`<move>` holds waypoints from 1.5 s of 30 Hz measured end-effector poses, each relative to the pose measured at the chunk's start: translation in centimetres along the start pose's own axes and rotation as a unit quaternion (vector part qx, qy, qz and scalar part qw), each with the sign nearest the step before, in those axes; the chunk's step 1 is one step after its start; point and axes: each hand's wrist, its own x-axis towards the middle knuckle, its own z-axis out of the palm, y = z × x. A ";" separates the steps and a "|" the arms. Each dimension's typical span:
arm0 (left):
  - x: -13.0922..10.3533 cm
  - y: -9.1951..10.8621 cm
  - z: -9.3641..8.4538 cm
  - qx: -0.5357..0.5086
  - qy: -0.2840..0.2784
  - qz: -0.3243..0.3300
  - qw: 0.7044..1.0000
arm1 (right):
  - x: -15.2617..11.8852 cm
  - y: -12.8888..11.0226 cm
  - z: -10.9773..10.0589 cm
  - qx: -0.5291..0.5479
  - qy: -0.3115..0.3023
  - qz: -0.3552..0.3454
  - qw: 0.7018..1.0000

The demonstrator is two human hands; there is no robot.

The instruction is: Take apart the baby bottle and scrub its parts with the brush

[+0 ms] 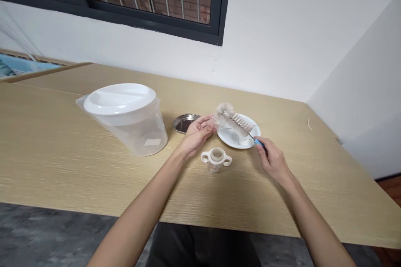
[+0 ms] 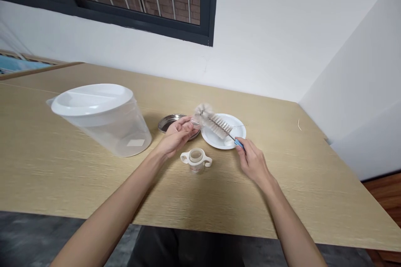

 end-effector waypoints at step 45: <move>0.1 -0.3 -0.5 0.118 0.005 0.013 0.993 | 0.0 -0.3 0.6 0.019 0.006 0.030 0.999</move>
